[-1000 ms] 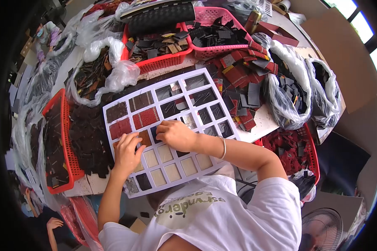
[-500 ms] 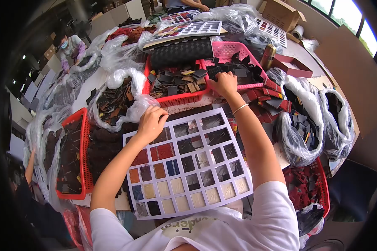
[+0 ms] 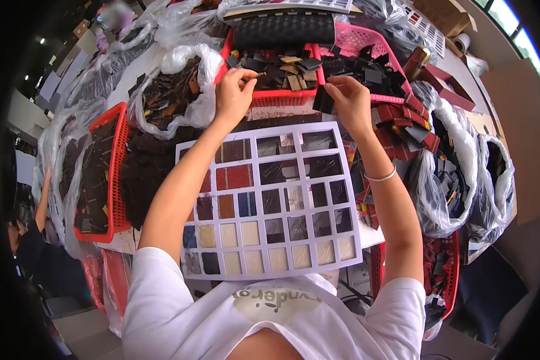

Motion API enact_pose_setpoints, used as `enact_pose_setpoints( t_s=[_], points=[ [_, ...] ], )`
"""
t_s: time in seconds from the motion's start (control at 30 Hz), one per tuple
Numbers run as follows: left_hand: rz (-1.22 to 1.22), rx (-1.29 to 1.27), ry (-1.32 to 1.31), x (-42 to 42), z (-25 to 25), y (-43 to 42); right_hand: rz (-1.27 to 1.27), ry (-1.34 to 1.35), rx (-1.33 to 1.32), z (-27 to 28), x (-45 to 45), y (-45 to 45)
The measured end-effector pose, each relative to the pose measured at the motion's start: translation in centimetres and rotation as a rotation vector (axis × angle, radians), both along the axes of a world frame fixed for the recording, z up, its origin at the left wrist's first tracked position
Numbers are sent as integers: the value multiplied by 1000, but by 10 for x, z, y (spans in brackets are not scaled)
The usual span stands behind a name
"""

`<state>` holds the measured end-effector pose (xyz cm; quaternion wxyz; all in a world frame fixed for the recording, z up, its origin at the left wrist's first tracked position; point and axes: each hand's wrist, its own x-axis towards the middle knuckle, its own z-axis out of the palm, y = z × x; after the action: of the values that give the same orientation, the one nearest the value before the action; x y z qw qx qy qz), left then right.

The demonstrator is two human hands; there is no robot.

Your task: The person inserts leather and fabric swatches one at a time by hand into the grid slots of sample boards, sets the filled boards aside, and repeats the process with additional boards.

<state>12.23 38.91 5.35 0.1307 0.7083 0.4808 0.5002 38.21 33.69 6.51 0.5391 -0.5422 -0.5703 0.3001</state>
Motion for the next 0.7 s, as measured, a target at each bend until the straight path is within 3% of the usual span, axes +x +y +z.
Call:
enact_pose_setpoints(
  t_s=[0.1,0.23,0.43,0.57,0.7],
  points=[
    [-129,2,-97,-35,20,-90,374,108,-283,-5,-30,-66],
    [-65,84,98,-85,2,-219,685,108,-550,-18,-78,-150],
    [-21,53,263,-106,-39,-316,636,-69,-416,-45,-133,-199],
    [-94,3,348,-106,-50,-329,501,-606,118,-51,-143,-208],
    [-95,-84,350,-114,-40,-340,578,-698,148,-42,-131,-219]
  ],
)
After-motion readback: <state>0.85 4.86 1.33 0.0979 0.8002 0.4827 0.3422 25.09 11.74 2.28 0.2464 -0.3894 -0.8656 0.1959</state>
